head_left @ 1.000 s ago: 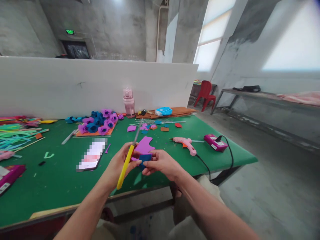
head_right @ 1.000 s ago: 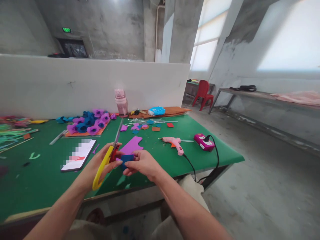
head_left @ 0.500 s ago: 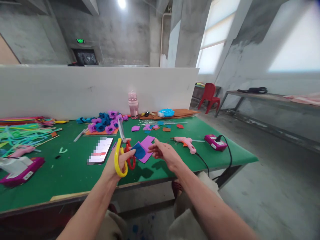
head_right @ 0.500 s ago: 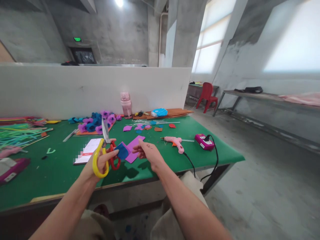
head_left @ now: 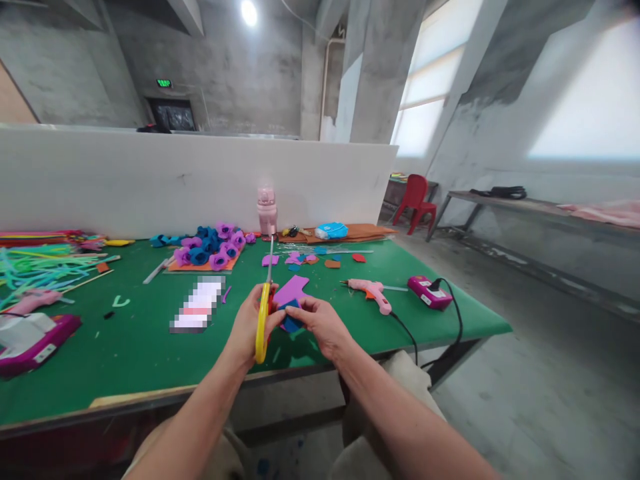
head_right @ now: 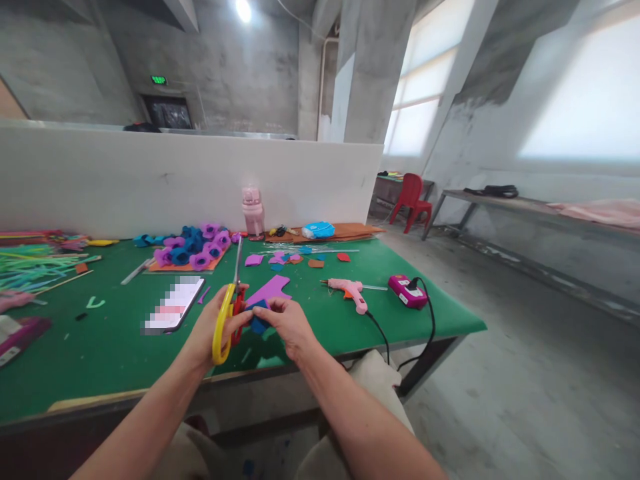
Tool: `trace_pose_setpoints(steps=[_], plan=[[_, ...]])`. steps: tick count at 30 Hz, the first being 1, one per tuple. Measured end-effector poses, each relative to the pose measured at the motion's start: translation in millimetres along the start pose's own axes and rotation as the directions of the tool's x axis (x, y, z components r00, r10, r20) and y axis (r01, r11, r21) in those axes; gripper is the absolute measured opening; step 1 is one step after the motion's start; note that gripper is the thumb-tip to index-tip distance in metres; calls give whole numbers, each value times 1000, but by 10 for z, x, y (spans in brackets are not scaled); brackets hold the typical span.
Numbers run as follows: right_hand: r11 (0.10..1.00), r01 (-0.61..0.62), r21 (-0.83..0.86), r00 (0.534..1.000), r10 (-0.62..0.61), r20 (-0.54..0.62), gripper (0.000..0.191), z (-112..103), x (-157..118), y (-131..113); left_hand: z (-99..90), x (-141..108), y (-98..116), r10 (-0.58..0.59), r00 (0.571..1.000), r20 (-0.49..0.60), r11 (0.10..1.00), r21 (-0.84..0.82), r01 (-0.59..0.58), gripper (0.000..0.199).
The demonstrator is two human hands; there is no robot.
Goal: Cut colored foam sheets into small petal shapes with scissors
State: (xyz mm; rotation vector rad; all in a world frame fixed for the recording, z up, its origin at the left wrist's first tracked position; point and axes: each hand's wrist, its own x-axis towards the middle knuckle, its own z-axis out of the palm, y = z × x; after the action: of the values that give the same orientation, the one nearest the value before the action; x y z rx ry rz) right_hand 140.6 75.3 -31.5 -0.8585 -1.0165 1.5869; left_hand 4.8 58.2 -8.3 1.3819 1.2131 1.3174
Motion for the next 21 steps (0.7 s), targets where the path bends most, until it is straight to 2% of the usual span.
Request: trace_pose_setpoints(steps=[3,6,10,13,15,17,19,21], plan=[[997,35,73,997,-30,-66,29,-47,22,-77,-9,-18,8,27,998,54,998,53,-30,45],[980,103,171,984,-76,-160,29,-110,46,-211,-53,-84,62,68,988,138,975,203,-96,45],[957,188,220,962,-134,-238,26,-181,58,-360,-88,-208,194,103,965,243,860,465,-209,36],[960,221,174,957,-178,-229,24,-208,49,-421,-87,-257,227,120,956,269,804,539,-253,31],[968,219,123,961,-192,-200,24,-219,35,-441,-90,-251,198,99,949,299,808,533,-252,28],[975,208,77,965,-191,-182,25,-224,17,-441,-101,-217,150,54,949,310,865,461,-199,29],[981,191,32,970,-183,-161,24,-219,-3,-418,-115,-165,106,16,965,260,944,313,-100,36],[986,168,0,978,-166,-129,24,-201,-23,-382,-137,-109,80,7,984,180,987,156,-36,46]])
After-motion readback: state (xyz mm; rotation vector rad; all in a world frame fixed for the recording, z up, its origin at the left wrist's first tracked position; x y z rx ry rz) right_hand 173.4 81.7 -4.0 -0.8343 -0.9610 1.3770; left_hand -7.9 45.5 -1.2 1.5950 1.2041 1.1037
